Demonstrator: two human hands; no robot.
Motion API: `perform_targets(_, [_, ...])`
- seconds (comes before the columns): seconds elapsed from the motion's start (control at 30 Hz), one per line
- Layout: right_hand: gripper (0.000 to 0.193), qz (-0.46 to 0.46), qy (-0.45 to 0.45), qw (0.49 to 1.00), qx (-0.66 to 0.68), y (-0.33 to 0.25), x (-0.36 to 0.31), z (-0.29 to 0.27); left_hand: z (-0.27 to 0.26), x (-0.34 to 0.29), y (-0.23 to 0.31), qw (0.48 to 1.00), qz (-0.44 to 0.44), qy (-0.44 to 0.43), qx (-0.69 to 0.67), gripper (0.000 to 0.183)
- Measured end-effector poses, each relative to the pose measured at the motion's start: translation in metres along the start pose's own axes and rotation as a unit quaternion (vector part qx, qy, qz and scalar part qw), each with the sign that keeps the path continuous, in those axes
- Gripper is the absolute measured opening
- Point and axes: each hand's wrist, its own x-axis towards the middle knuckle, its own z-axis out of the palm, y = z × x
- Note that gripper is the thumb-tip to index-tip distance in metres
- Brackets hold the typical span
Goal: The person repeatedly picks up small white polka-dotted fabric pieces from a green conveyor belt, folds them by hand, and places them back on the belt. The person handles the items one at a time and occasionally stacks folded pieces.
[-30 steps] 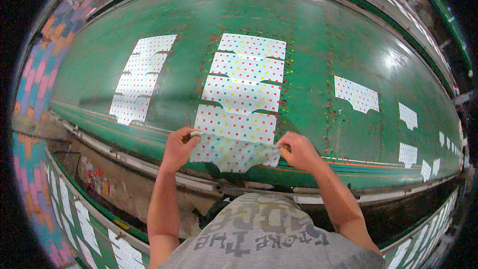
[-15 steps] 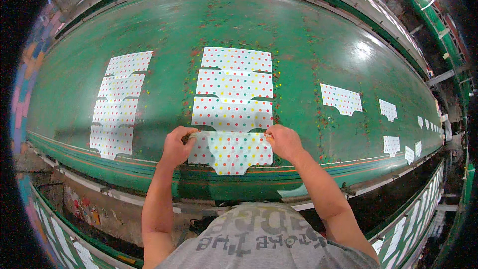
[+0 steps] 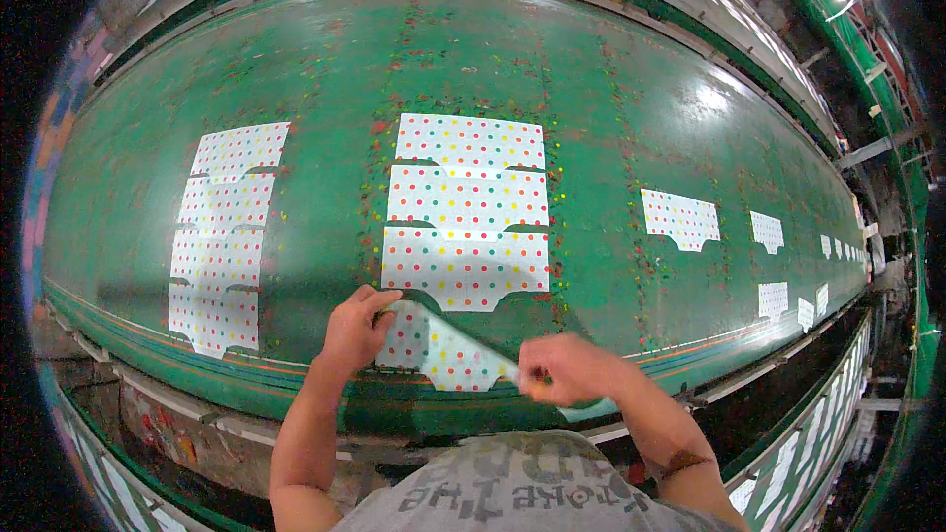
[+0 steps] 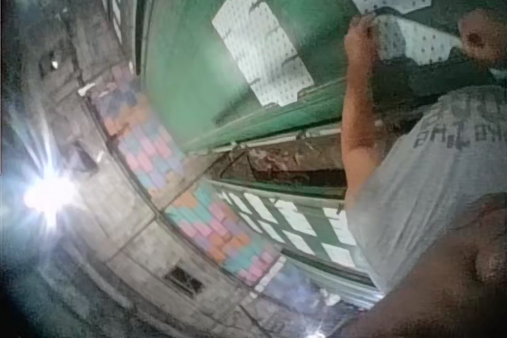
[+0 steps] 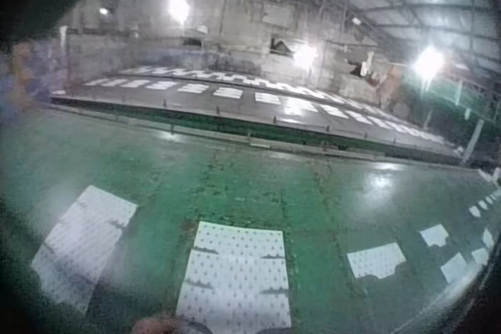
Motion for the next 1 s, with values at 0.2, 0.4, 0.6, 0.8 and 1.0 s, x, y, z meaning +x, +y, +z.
perform_targets(0.2, [0.018,-0.035,0.029,0.993,0.111,-0.015,-0.022,-0.023,-0.032,0.010,0.011,0.995,0.071,-0.062,-0.039,0.022])
perform_targets(0.4, [0.018,0.093,0.140,0.981,0.092,0.009,-0.020,-0.051,-0.062,0.041,0.021,0.972,0.142,-0.031,-0.187,0.020])
perform_targets(0.6, [0.018,0.024,0.248,0.963,-0.104,0.049,0.033,-0.115,-0.061,0.106,0.020,0.972,0.064,-0.071,-0.217,0.011])
perform_targets(0.8, [0.012,0.133,0.334,0.932,-0.039,0.101,0.095,-0.168,-0.038,0.207,-0.012,0.969,-0.001,0.027,-0.245,0.016])
perform_targets(1.0, [0.024,0.120,0.359,0.894,-0.241,0.173,0.194,-0.232,-0.027,0.313,-0.044,0.988,0.101,0.088,-0.071,0.020])
